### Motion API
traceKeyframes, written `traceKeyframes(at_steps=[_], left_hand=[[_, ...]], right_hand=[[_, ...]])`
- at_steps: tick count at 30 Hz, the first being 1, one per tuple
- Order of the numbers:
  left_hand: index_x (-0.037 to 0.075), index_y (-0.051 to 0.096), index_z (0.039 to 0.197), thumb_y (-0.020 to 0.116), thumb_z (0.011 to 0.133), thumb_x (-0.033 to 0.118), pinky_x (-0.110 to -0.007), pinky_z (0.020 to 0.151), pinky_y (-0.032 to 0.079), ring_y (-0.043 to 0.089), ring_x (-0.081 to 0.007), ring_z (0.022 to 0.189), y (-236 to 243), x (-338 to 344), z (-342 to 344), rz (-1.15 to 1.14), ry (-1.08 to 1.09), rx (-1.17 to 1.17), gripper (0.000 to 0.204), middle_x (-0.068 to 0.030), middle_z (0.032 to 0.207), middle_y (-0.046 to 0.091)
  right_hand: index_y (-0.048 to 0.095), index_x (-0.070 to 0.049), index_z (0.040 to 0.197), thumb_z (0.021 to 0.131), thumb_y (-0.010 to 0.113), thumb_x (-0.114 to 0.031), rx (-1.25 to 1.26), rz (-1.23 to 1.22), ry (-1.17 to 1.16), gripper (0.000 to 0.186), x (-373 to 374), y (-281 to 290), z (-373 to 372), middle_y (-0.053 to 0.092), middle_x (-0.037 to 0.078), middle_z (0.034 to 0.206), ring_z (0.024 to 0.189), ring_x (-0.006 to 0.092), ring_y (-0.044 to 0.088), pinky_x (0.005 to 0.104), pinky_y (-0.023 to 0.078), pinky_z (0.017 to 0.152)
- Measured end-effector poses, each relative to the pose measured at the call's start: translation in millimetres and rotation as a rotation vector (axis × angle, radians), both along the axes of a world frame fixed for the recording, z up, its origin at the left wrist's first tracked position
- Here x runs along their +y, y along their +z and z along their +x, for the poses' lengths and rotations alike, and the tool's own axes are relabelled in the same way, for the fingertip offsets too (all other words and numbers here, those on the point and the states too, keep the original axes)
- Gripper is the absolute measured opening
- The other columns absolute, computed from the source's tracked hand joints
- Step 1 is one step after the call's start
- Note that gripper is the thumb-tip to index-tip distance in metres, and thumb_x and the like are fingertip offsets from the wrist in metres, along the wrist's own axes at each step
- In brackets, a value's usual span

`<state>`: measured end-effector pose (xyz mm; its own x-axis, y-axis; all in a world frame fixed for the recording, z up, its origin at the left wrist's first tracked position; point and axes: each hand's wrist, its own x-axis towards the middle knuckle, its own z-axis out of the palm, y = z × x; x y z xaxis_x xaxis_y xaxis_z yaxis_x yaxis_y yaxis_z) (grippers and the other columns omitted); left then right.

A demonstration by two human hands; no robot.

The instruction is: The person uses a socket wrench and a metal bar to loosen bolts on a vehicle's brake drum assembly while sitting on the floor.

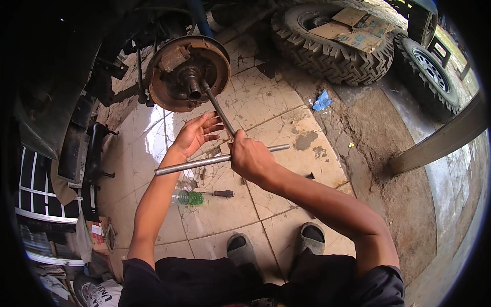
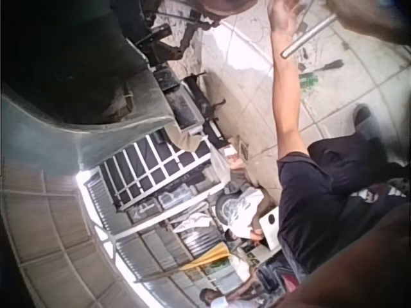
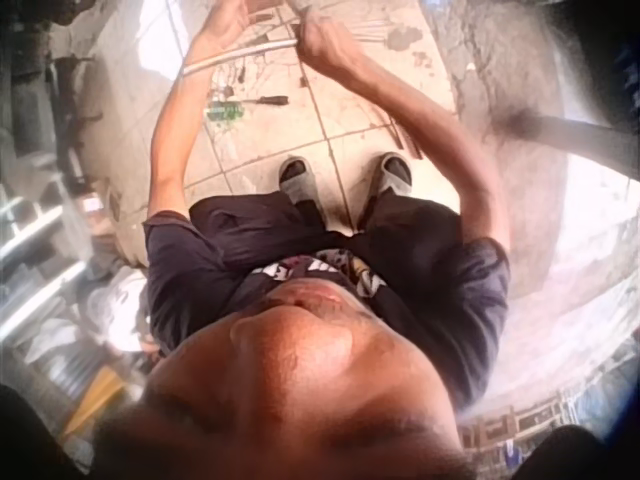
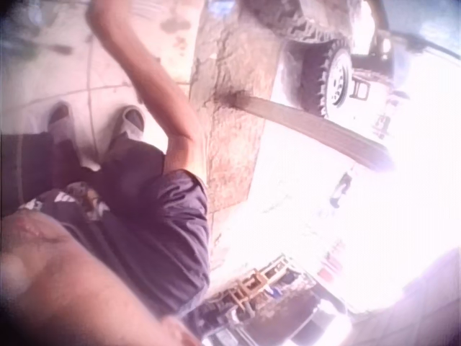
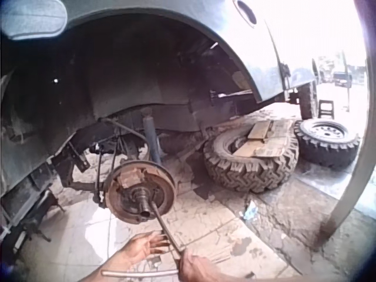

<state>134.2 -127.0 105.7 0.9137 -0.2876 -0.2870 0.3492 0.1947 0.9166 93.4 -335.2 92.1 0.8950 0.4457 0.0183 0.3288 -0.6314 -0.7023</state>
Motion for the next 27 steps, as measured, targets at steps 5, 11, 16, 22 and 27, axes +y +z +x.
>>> traceKeyframes(at_steps=[5,11,16,22,27], left_hand=[[0.009,0.060,0.112,0.050,0.094,0.029,-0.031,0.077,0.047,0.060,-0.0136,0.098,-7,-7,-14,0.051,0.086,-0.004,0.029,-0.0053,0.106,0.065],[0.014,0.063,0.107,0.055,0.092,0.027,-0.027,0.076,0.044,0.059,-0.0088,0.092,-4,-8,8,0.107,0.203,-0.056,0.021,-0.0013,0.103,0.066],[0.014,0.063,0.101,0.055,0.092,0.025,-0.026,0.071,0.044,0.059,-0.0072,0.087,-2,-14,14,0.115,0.224,-0.063,0.016,-0.0009,0.099,0.067],[0.011,0.065,0.098,0.056,0.091,0.023,-0.022,0.068,0.045,0.058,-0.0062,0.077,0,-12,16,0.132,0.198,-0.069,0.017,-0.0014,0.095,0.068],[0.010,0.066,0.097,0.057,0.091,0.022,-0.022,0.068,0.045,0.057,-0.0056,0.074,-5,-8,15,0.139,0.222,-0.051,0.017,-0.0017,0.093,0.068]], right_hand=[[0.044,-0.007,0.085,0.098,0.040,-0.029,0.953,1.136,0.016,0.025,0,-8,-26,0.041,0.001,0.063,0.056,0.0136,0.040,0.0319,0.037,0.056],[0.042,-0.011,0.086,0.099,0.036,-0.029,1.225,1.655,0.050,0.024,29,-1,-15,0.029,-0.004,0.063,0.055,0.0099,0.029,0.0277,0.033,0.062],[0.044,-0.009,0.088,0.098,0.039,-0.030,1.224,1.786,-0.006,0.024,40,0,-13,0.029,-0.005,0.058,0.051,0.0088,0.028,0.0277,0.034,0.064],[0.042,-0.008,0.089,0.099,0.035,-0.026,1.311,1.888,0.019,0.021,34,4,-13,0.030,-0.004,0.059,0.050,0.0098,0.029,0.0303,0.037,0.065],[0.041,-0.008,0.089,0.099,0.034,-0.024,1.380,1.934,0.011,0.021,32,11,-13,0.030,-0.004,0.058,0.049,0.0096,0.029,0.0297,0.038,0.065]])
